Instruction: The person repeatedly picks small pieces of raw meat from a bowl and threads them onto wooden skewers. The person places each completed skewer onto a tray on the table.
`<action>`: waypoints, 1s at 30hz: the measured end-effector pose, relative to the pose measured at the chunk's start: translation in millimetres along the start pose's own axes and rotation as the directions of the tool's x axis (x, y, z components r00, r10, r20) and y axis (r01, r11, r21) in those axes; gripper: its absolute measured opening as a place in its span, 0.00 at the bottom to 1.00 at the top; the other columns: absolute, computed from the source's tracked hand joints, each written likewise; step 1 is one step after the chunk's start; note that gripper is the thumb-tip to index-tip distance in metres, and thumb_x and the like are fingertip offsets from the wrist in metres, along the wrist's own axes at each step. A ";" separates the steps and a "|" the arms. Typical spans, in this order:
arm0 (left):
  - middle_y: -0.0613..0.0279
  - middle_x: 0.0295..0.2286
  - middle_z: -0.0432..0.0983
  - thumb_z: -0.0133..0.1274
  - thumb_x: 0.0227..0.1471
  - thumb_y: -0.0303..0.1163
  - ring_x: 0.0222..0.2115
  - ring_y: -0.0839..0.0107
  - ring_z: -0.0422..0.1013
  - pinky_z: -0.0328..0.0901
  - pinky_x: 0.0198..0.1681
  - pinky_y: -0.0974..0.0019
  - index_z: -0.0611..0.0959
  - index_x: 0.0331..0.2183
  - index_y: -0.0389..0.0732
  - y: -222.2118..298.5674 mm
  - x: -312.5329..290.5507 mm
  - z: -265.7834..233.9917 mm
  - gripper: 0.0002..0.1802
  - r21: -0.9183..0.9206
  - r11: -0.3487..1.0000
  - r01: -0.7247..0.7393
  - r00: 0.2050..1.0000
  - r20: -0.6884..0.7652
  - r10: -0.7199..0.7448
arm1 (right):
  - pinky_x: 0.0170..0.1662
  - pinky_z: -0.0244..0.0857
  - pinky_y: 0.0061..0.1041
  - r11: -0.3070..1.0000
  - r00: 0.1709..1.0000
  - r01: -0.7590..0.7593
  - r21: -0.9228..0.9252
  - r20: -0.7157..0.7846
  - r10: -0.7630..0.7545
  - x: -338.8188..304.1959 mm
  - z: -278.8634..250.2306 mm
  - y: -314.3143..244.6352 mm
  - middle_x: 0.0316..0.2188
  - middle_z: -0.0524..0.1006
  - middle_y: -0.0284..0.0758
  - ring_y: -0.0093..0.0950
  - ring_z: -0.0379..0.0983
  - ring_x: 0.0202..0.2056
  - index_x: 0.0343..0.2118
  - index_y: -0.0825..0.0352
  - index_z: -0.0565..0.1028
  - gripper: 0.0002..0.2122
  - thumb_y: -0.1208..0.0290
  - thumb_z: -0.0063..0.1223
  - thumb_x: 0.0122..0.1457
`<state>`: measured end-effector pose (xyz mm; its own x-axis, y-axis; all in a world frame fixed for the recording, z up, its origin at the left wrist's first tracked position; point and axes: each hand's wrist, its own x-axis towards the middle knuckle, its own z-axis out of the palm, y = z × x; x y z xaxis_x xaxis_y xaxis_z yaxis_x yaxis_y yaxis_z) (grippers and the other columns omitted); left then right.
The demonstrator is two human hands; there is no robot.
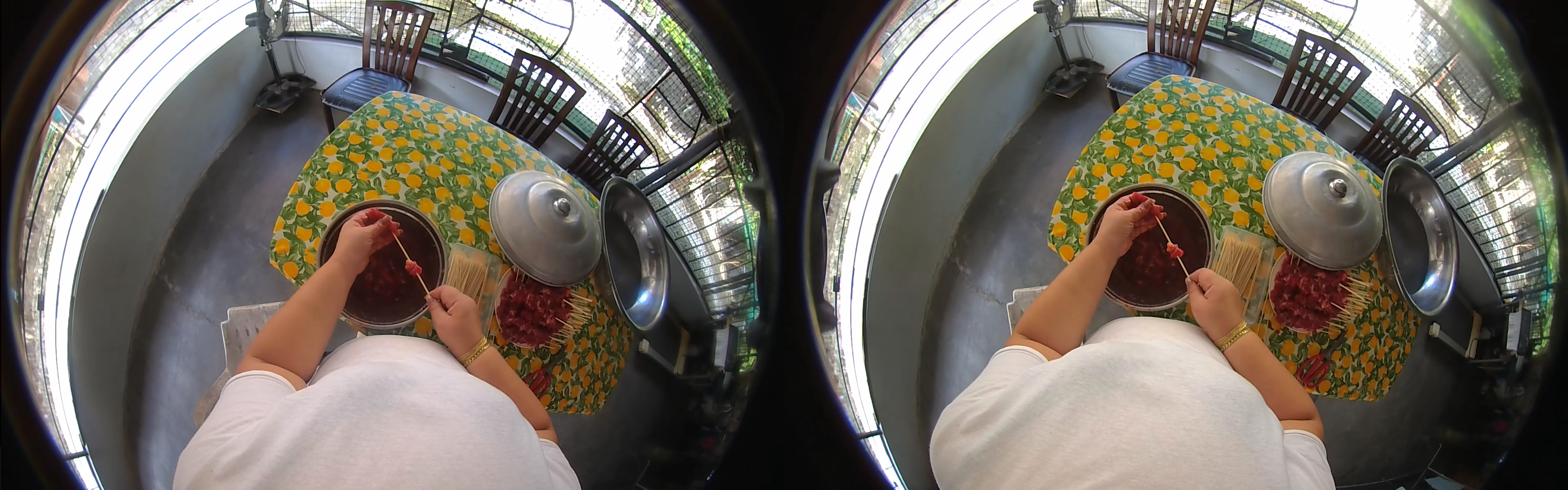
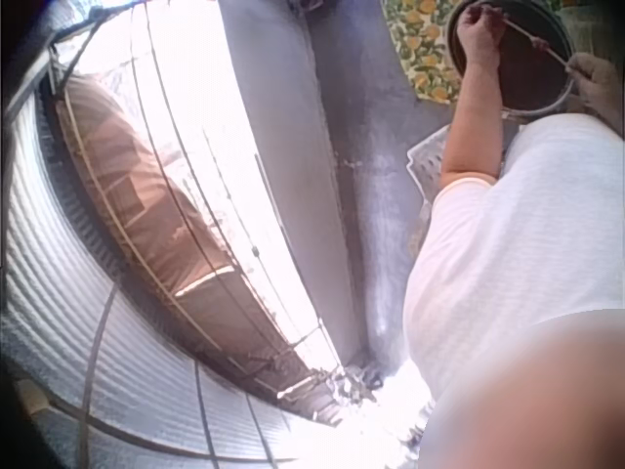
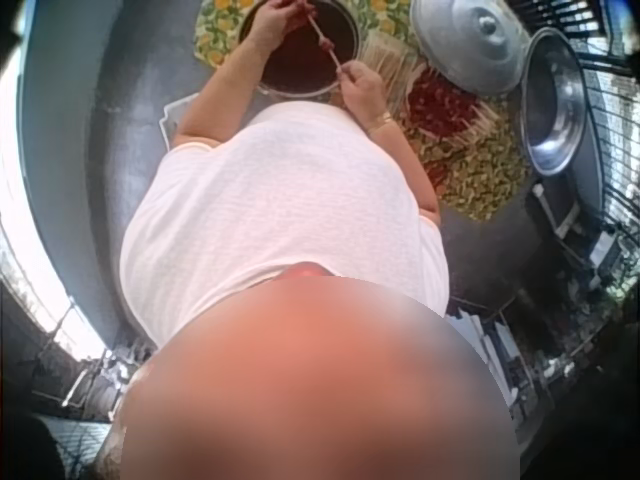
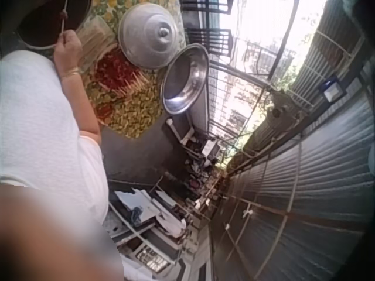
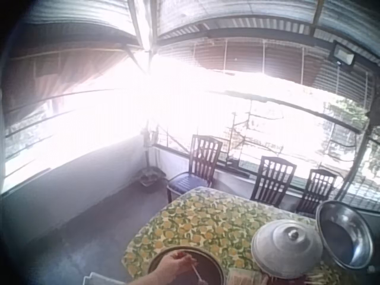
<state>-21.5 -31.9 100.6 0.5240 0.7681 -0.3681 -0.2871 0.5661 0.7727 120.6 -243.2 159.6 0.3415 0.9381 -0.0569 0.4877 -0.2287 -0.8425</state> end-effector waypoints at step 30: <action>0.56 0.34 0.80 0.49 0.63 0.36 0.34 0.65 0.78 0.75 0.39 0.64 0.78 0.42 0.36 18.5 -18.1 24.2 0.13 -0.002 1.000 -0.023 0.997 -0.069 0.023 | 0.25 0.59 0.17 0.988 1.000 0.004 0.154 0.002 -0.004 -1.5 -0.9 7.0 0.19 0.73 0.25 0.12 0.64 0.22 0.30 0.71 0.77 0.04 0.76 0.55 0.61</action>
<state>-16.9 -42.6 134.1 0.4604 0.7996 -0.3856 -0.3003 0.5490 0.7800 124.2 -246.4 154.2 0.3375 0.9397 -0.0545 0.3596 -0.1823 -0.9151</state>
